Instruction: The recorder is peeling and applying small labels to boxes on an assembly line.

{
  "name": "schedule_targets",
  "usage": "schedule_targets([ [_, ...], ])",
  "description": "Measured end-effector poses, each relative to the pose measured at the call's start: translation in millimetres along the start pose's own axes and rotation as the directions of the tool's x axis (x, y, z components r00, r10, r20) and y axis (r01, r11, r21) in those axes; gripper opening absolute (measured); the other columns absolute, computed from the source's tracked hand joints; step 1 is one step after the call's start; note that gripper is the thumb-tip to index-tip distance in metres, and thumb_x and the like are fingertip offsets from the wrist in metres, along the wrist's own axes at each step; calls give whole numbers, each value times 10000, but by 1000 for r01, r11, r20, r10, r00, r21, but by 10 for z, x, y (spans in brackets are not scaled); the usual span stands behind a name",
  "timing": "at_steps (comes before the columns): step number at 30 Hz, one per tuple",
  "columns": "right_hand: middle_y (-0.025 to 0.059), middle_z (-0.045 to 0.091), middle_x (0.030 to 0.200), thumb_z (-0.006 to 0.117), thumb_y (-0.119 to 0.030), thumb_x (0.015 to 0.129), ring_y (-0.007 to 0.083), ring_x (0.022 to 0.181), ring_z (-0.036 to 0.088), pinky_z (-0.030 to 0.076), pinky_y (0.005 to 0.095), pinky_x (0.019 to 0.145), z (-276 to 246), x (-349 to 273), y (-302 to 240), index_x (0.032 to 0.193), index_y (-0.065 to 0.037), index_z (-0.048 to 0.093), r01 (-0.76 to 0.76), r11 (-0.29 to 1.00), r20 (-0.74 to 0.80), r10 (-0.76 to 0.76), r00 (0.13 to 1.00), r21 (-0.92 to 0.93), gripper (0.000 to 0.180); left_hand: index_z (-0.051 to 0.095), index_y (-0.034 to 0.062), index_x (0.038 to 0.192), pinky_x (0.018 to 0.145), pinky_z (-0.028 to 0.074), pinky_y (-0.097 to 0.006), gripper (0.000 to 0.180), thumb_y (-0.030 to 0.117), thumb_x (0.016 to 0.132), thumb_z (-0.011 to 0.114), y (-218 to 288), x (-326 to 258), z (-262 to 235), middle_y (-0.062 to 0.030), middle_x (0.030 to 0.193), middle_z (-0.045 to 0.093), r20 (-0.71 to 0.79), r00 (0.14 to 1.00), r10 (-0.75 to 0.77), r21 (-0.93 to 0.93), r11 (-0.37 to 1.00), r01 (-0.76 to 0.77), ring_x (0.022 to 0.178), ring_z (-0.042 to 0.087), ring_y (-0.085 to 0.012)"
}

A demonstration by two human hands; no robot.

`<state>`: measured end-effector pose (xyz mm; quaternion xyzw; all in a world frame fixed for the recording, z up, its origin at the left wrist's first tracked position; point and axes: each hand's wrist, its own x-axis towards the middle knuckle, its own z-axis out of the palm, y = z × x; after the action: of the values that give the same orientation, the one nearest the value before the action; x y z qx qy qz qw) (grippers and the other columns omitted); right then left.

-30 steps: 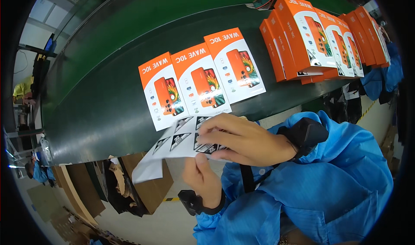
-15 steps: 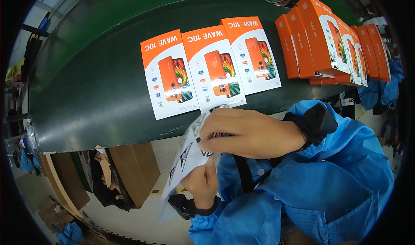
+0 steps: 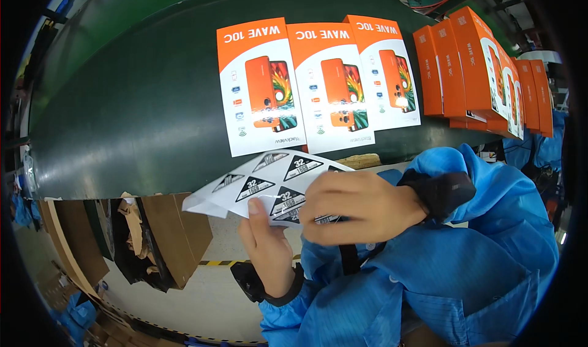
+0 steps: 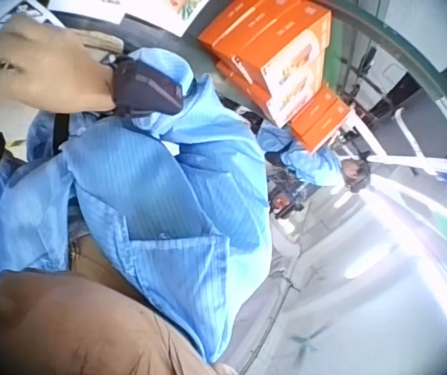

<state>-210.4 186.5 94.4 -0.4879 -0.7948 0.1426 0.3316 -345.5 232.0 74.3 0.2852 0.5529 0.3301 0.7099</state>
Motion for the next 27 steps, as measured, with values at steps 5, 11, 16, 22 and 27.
schedule_targets([
  [5,39,517,819,587,-96,586,199,793,504,425,273,637,254,148,46,738,-80,537,-164,970,-60,155,986,-178,161,509,-45,843,521,346,-234,382,313,874,379,8,10,-36,-75,717,520,-32,994,107,270,958,-95,629,433,-97],
  [11,30,515,818,589,-84,610,190,759,497,404,263,611,303,239,24,745,-68,543,-160,975,35,167,985,-155,143,511,-68,787,501,352,-260,412,287,892,330,25,101,-93,-75,616,515,35,972,231,396,890,-226,563,427,-111],
  [16,24,502,766,579,-51,678,179,716,471,389,242,572,78,360,113,732,-51,524,-310,841,101,297,949,443,78,499,-61,877,595,369,-242,374,281,887,347,40,162,-240,-101,761,529,-159,979,125,304,950,-72,657,453,-126],
  [22,8,490,694,527,-53,768,79,637,428,363,213,571,183,622,603,757,-21,506,-564,624,151,588,795,541,40,489,-79,928,644,377,-248,380,269,886,342,-248,317,-585,-116,807,525,-293,946,141,283,958,-55,705,461,-141],
  [27,99,519,629,517,-51,710,217,549,496,384,298,516,387,704,742,711,-3,475,-567,709,142,566,812,420,64,490,6,884,459,248,-173,336,330,860,405,-406,340,-658,0,692,472,-251,949,190,332,938,-100,564,365,-27],
])
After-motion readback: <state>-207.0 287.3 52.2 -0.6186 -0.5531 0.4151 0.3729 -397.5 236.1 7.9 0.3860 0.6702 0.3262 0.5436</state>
